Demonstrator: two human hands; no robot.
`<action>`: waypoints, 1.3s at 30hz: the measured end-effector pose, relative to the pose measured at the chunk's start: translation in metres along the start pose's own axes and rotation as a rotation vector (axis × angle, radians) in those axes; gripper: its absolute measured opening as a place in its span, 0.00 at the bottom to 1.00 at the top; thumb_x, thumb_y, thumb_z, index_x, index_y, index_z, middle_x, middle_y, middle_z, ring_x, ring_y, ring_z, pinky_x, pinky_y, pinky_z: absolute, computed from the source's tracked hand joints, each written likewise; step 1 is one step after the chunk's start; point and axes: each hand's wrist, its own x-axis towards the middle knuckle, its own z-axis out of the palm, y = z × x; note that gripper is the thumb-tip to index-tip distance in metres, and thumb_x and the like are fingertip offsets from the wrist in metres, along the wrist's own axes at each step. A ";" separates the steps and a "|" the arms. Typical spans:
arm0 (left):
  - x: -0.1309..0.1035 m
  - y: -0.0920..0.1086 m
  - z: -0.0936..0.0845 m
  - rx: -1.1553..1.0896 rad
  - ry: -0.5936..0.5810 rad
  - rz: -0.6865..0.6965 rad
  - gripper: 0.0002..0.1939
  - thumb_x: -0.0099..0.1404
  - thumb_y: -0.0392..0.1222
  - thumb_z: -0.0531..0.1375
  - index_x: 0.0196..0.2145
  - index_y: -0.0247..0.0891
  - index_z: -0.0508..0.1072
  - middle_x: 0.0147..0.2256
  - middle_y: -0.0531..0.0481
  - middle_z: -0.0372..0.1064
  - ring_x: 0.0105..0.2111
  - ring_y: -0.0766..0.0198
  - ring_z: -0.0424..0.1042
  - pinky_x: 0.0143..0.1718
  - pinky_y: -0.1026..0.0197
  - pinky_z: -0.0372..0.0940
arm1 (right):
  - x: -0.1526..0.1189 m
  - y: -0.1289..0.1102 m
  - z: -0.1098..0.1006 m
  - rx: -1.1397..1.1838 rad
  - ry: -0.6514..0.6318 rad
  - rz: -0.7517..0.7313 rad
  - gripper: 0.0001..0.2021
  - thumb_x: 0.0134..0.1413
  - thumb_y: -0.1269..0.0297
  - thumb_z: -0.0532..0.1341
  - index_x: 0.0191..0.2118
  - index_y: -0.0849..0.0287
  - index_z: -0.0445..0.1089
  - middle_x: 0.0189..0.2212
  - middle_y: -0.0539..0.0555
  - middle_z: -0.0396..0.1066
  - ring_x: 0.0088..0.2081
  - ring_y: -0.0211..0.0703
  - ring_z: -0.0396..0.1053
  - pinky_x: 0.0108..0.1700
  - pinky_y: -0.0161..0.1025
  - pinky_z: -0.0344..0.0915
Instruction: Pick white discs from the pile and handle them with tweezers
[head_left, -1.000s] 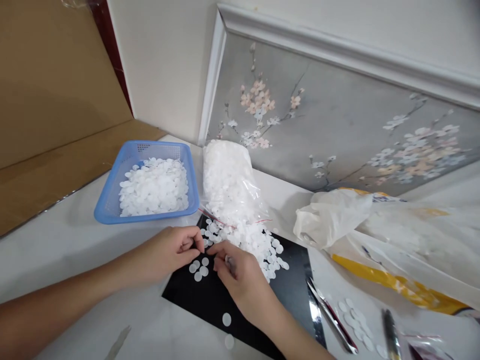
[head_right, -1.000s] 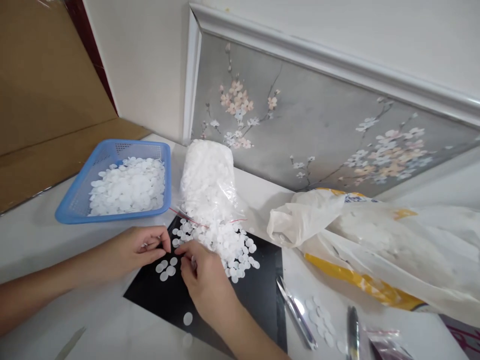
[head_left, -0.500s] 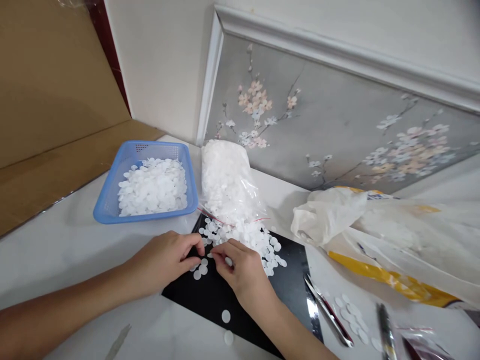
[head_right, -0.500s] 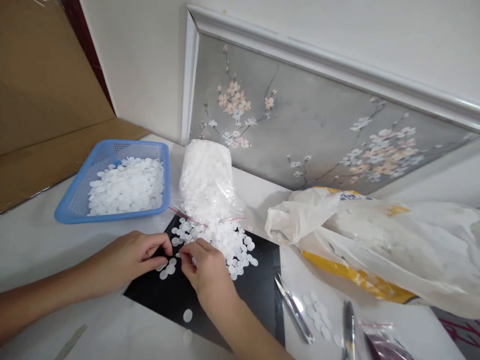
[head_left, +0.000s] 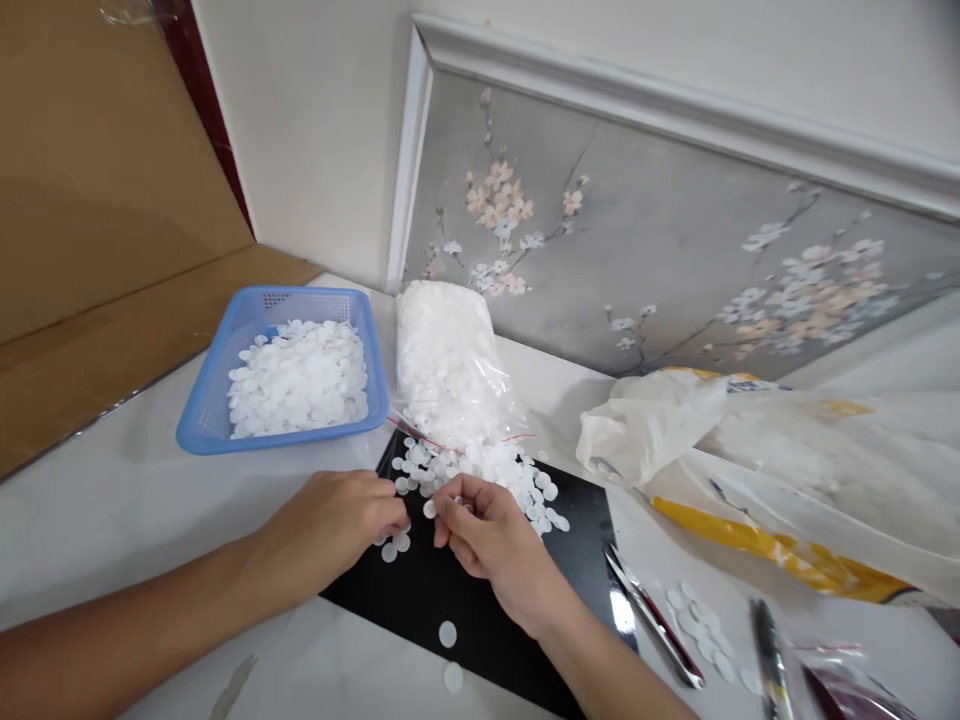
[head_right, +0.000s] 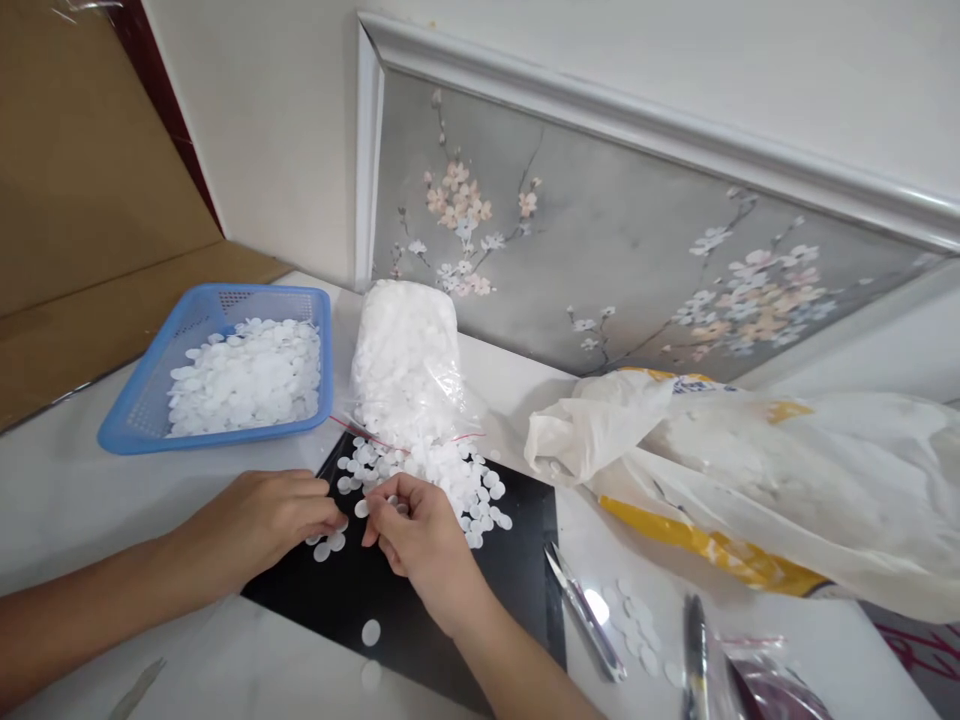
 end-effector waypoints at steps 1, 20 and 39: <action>0.000 0.000 0.001 0.013 0.004 0.014 0.12 0.63 0.31 0.53 0.27 0.42 0.73 0.27 0.52 0.71 0.29 0.61 0.67 0.28 0.62 0.48 | -0.001 -0.001 0.000 0.015 -0.008 0.004 0.11 0.50 0.58 0.62 0.28 0.59 0.62 0.18 0.45 0.65 0.15 0.26 0.46 0.17 0.30 0.35; 0.003 0.001 -0.023 -1.282 0.000 -0.424 0.07 0.53 0.37 0.56 0.24 0.40 0.57 0.27 0.52 0.71 0.20 0.71 0.57 0.19 0.66 0.40 | -0.006 0.009 0.007 -0.813 -0.026 -0.289 0.04 0.54 0.71 0.61 0.30 0.55 0.70 0.22 0.46 0.65 0.23 0.35 0.58 0.27 0.34 0.55; -0.007 0.003 -0.002 -0.125 -0.092 -0.095 0.08 0.57 0.31 0.58 0.25 0.42 0.71 0.26 0.54 0.72 0.28 0.60 0.69 0.27 0.62 0.48 | -0.004 0.019 0.007 -0.978 -0.082 -0.496 0.08 0.57 0.76 0.59 0.33 0.56 0.73 0.29 0.51 0.67 0.28 0.39 0.66 0.31 0.36 0.62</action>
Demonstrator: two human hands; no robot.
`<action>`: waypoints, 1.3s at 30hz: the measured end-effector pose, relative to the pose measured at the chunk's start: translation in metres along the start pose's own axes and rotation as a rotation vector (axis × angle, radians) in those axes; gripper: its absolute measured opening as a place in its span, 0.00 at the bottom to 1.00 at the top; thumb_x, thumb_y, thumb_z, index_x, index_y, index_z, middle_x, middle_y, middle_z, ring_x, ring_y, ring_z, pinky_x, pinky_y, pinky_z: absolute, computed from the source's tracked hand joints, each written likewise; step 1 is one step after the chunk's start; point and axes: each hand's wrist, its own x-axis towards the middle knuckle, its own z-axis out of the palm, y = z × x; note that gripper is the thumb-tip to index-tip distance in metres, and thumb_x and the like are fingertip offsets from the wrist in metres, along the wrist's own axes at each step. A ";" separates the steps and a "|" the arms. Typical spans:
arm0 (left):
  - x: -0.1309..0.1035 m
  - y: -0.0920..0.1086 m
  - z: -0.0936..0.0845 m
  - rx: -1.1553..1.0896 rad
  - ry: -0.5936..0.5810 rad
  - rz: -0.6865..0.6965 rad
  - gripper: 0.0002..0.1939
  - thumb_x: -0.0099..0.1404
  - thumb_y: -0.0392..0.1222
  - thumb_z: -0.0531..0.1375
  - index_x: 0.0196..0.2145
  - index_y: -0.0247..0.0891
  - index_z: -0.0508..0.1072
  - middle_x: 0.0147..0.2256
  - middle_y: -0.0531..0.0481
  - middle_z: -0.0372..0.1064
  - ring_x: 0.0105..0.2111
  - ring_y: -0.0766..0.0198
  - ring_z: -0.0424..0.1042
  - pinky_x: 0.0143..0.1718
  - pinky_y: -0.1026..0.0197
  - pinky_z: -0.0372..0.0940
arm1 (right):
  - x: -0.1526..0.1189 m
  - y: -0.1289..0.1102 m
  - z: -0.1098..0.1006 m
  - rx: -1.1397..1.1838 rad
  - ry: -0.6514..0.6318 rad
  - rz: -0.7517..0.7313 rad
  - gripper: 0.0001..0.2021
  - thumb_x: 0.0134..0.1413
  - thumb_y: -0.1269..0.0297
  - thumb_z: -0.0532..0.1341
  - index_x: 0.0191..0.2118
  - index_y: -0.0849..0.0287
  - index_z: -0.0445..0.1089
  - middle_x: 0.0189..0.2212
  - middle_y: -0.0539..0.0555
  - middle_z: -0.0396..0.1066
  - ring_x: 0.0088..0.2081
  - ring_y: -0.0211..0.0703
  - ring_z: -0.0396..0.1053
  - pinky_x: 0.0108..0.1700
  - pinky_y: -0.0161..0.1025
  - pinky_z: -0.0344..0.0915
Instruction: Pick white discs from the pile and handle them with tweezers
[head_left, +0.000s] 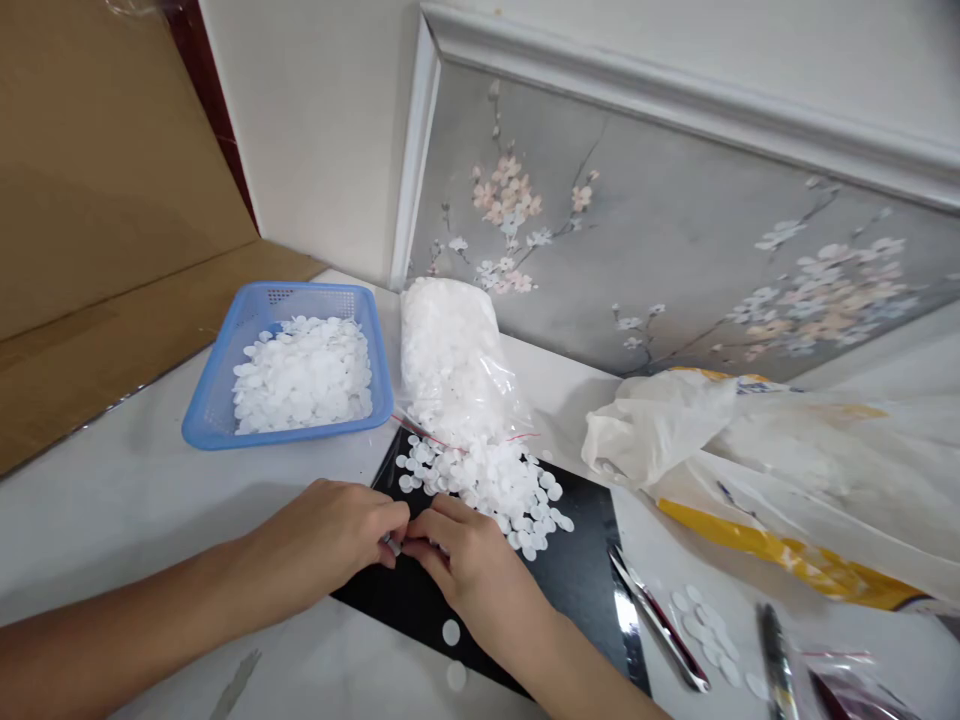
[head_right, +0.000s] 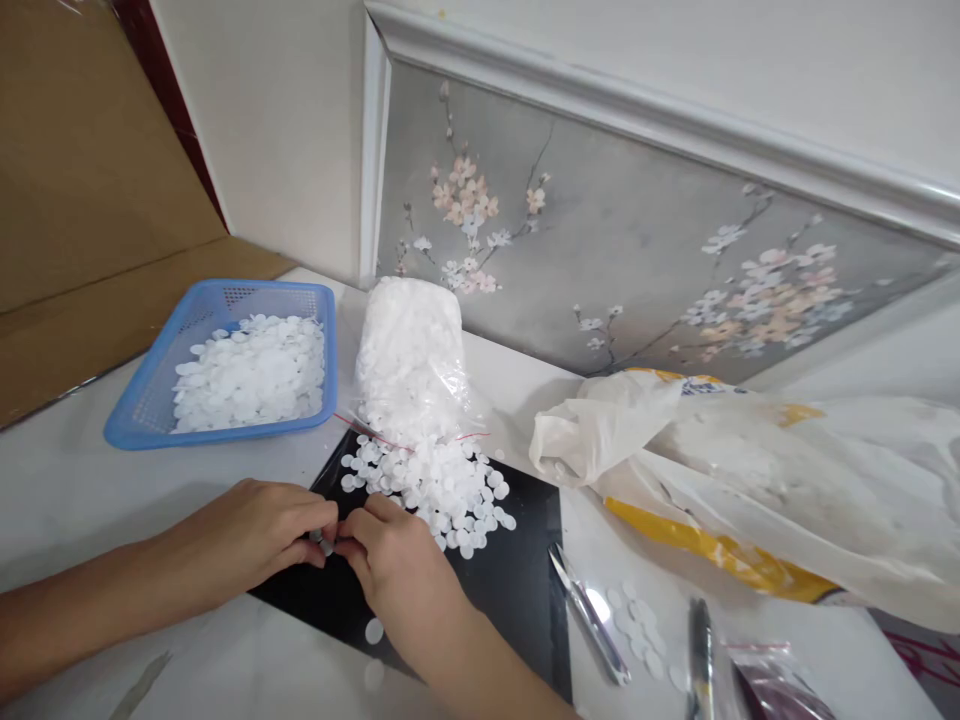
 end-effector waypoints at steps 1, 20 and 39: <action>0.001 -0.002 0.001 0.023 0.013 0.047 0.08 0.59 0.31 0.57 0.24 0.42 0.69 0.25 0.54 0.71 0.28 0.61 0.68 0.27 0.62 0.48 | 0.000 0.001 0.001 -0.027 -0.009 -0.021 0.08 0.57 0.76 0.58 0.33 0.56 0.72 0.30 0.51 0.67 0.27 0.39 0.66 0.31 0.36 0.62; 0.001 -0.009 -0.022 -0.583 -0.008 -0.148 0.09 0.65 0.45 0.54 0.30 0.39 0.66 0.20 0.59 0.61 0.22 0.68 0.54 0.24 0.65 0.47 | 0.012 -0.007 -0.029 0.652 -0.026 0.411 0.09 0.54 0.59 0.60 0.30 0.59 0.68 0.19 0.44 0.57 0.19 0.30 0.48 0.20 0.32 0.42; -0.011 0.010 0.016 -0.342 -0.082 -0.021 0.08 0.58 0.34 0.53 0.36 0.44 0.64 0.25 0.60 0.66 0.23 0.68 0.60 0.22 0.66 0.50 | -0.032 0.000 -0.021 -0.066 -0.063 0.182 0.09 0.52 0.79 0.58 0.29 0.57 0.69 0.27 0.48 0.70 0.28 0.38 0.68 0.30 0.32 0.62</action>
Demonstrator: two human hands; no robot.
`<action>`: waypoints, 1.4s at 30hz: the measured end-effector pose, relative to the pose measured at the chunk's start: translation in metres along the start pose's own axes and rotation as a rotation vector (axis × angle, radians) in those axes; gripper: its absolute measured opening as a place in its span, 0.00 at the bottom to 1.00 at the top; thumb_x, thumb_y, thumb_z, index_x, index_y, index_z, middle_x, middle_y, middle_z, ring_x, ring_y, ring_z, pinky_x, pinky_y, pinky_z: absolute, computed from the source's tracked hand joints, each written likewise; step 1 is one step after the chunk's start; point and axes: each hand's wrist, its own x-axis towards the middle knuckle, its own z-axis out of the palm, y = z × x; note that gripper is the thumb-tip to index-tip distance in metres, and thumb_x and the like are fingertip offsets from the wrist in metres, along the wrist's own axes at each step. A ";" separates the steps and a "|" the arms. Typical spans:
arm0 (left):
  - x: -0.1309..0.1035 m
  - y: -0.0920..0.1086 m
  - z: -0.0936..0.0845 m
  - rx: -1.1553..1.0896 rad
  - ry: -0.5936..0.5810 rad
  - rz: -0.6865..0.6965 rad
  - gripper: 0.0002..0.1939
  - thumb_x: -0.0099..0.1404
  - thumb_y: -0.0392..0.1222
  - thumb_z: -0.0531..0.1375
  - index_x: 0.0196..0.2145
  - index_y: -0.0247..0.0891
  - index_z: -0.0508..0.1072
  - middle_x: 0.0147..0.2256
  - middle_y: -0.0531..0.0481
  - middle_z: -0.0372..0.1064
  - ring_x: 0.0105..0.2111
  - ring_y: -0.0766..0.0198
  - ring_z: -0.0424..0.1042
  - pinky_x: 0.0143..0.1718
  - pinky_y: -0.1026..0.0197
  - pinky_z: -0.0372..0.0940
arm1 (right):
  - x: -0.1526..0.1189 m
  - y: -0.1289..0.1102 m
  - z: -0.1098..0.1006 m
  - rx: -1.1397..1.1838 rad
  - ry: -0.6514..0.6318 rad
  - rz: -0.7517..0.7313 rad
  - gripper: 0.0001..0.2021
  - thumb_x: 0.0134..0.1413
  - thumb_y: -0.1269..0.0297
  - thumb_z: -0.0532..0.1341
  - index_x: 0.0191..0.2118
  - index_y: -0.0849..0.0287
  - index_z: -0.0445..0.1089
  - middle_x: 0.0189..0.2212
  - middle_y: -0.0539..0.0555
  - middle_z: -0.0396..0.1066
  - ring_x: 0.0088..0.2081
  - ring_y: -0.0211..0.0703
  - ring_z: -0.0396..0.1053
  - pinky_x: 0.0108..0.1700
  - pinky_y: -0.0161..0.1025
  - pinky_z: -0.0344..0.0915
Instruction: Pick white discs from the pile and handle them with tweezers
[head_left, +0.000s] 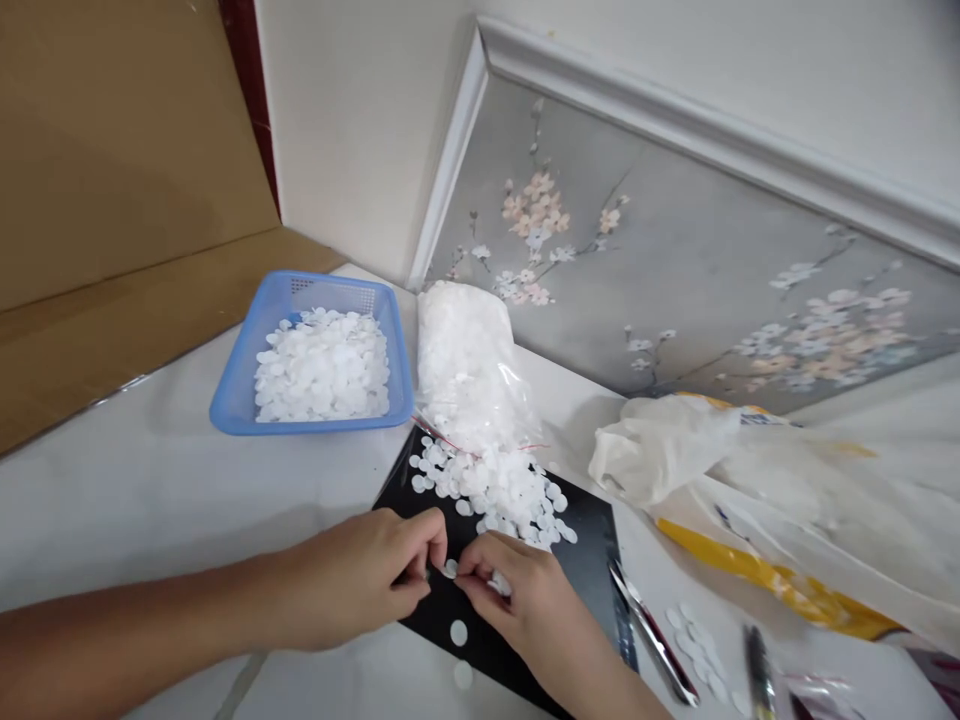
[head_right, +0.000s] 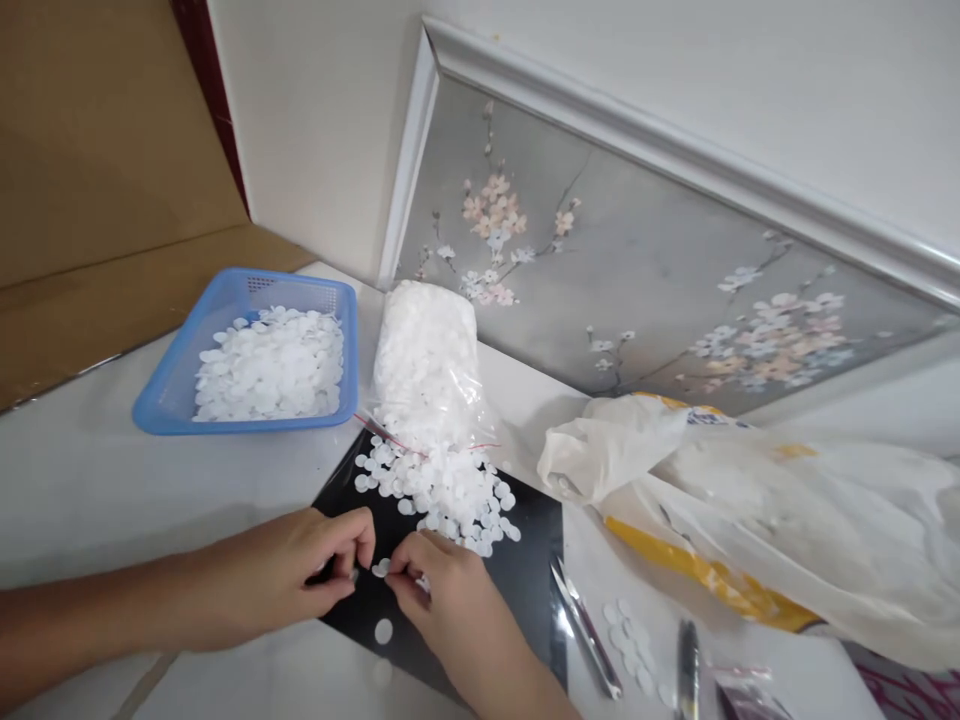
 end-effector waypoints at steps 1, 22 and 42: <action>0.002 0.000 0.004 0.065 0.019 0.012 0.07 0.59 0.34 0.53 0.35 0.43 0.64 0.24 0.60 0.63 0.22 0.68 0.60 0.23 0.66 0.48 | -0.004 0.003 0.000 -0.004 0.008 -0.028 0.09 0.52 0.79 0.58 0.30 0.57 0.70 0.27 0.49 0.71 0.27 0.37 0.68 0.30 0.31 0.63; 0.015 0.008 -0.021 -0.630 -0.035 -0.235 0.17 0.69 0.56 0.50 0.38 0.39 0.66 0.20 0.58 0.62 0.20 0.69 0.50 0.22 0.65 0.46 | -0.010 0.012 0.000 0.232 0.169 0.093 0.08 0.56 0.72 0.58 0.30 0.59 0.74 0.24 0.49 0.69 0.23 0.34 0.62 0.25 0.32 0.58; 0.004 0.029 -0.038 -0.409 0.194 0.008 0.16 0.67 0.50 0.52 0.25 0.40 0.59 0.19 0.61 0.48 0.20 0.70 0.49 0.23 0.65 0.48 | 0.039 -0.032 -0.035 1.060 0.027 0.182 0.24 0.53 0.42 0.61 0.22 0.59 0.62 0.11 0.37 0.45 0.14 0.27 0.40 0.17 0.30 0.37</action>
